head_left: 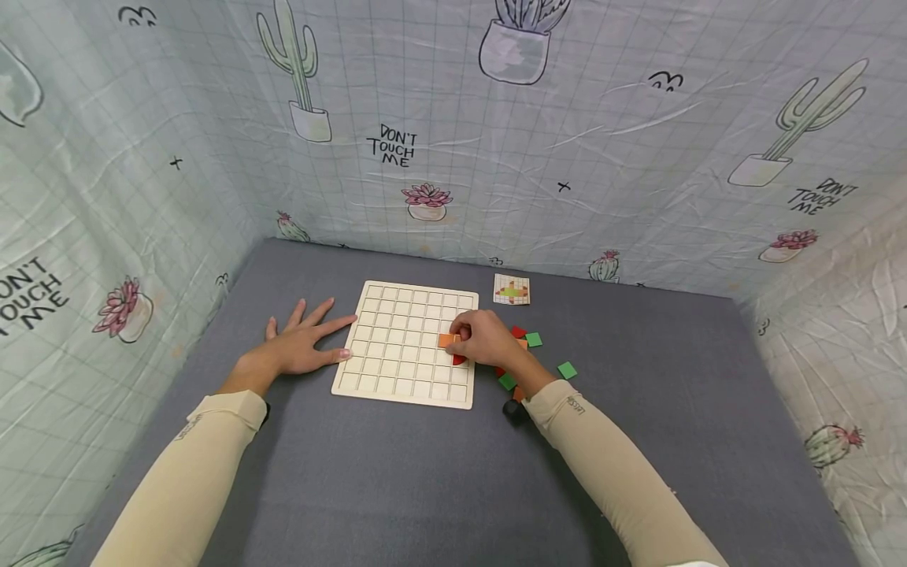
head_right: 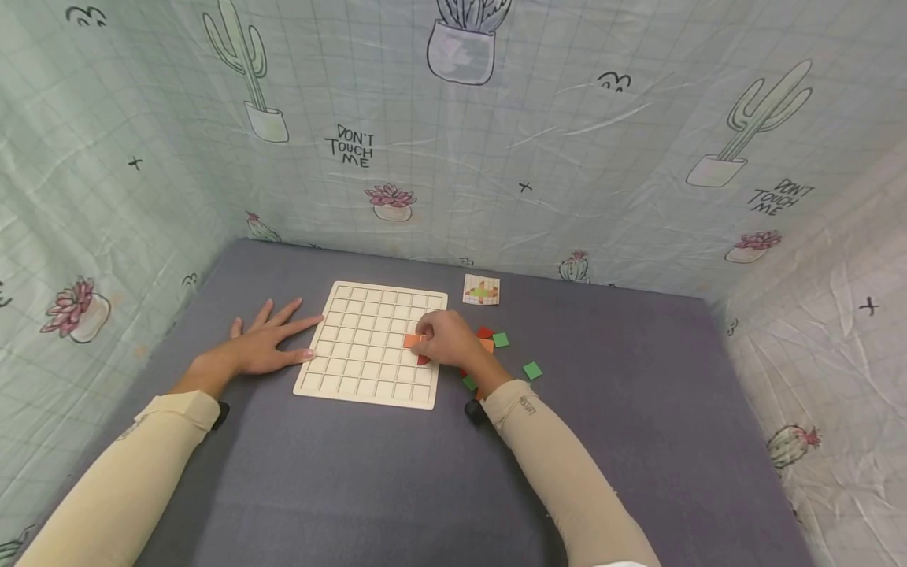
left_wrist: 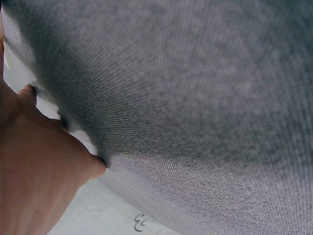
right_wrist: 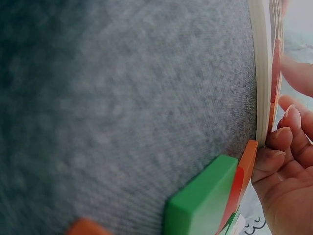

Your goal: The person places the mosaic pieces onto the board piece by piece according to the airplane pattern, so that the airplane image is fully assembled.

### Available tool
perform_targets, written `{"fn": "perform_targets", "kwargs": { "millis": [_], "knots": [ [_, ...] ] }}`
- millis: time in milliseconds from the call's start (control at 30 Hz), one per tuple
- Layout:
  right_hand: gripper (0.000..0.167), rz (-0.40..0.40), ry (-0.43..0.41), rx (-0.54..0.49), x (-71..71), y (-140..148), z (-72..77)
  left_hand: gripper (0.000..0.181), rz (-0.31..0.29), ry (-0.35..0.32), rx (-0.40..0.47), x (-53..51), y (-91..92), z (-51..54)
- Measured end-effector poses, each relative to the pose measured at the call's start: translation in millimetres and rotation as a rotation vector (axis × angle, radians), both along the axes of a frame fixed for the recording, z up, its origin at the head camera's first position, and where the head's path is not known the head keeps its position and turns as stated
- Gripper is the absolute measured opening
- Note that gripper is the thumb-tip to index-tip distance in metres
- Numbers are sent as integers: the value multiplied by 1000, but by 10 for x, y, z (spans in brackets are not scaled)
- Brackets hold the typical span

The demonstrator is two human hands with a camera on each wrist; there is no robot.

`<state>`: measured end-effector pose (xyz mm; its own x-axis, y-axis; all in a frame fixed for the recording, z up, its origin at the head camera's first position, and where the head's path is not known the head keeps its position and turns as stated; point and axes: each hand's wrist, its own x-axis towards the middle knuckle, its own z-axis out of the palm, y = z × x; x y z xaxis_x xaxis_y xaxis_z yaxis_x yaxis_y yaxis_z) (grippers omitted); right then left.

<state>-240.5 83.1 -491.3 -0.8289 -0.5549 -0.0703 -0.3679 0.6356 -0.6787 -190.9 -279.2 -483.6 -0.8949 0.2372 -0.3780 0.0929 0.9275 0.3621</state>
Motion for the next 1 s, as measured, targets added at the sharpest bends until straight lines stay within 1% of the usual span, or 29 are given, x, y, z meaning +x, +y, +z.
{"fn": "perform_targets", "kwargs": {
  "millis": [167,300,400,500,633,867,933,1000],
  "knots": [
    [14,-4,-7,-17,14,9,-24,80,-1,-1,3,9,4,4],
    [17,-3,-8,-27,20,10,-34,81,2,-2,-1,5,5,1],
    [19,1,-10,-37,18,24,-17,81,6,-4,1,-4,4,-8],
    [20,8,-9,-70,5,61,32,80,13,-5,-1,-16,-13,-23],
    [17,1,-12,-113,19,197,75,80,10,-8,-9,-21,-11,-31],
    [10,13,-41,-94,50,486,148,82,-1,-13,-4,-22,1,4],
    [10,21,-43,-99,52,571,127,82,1,-19,-7,-24,-1,-1],
    [10,34,-26,-94,52,655,95,82,4,-25,-7,-29,6,-9]
  ]
}}
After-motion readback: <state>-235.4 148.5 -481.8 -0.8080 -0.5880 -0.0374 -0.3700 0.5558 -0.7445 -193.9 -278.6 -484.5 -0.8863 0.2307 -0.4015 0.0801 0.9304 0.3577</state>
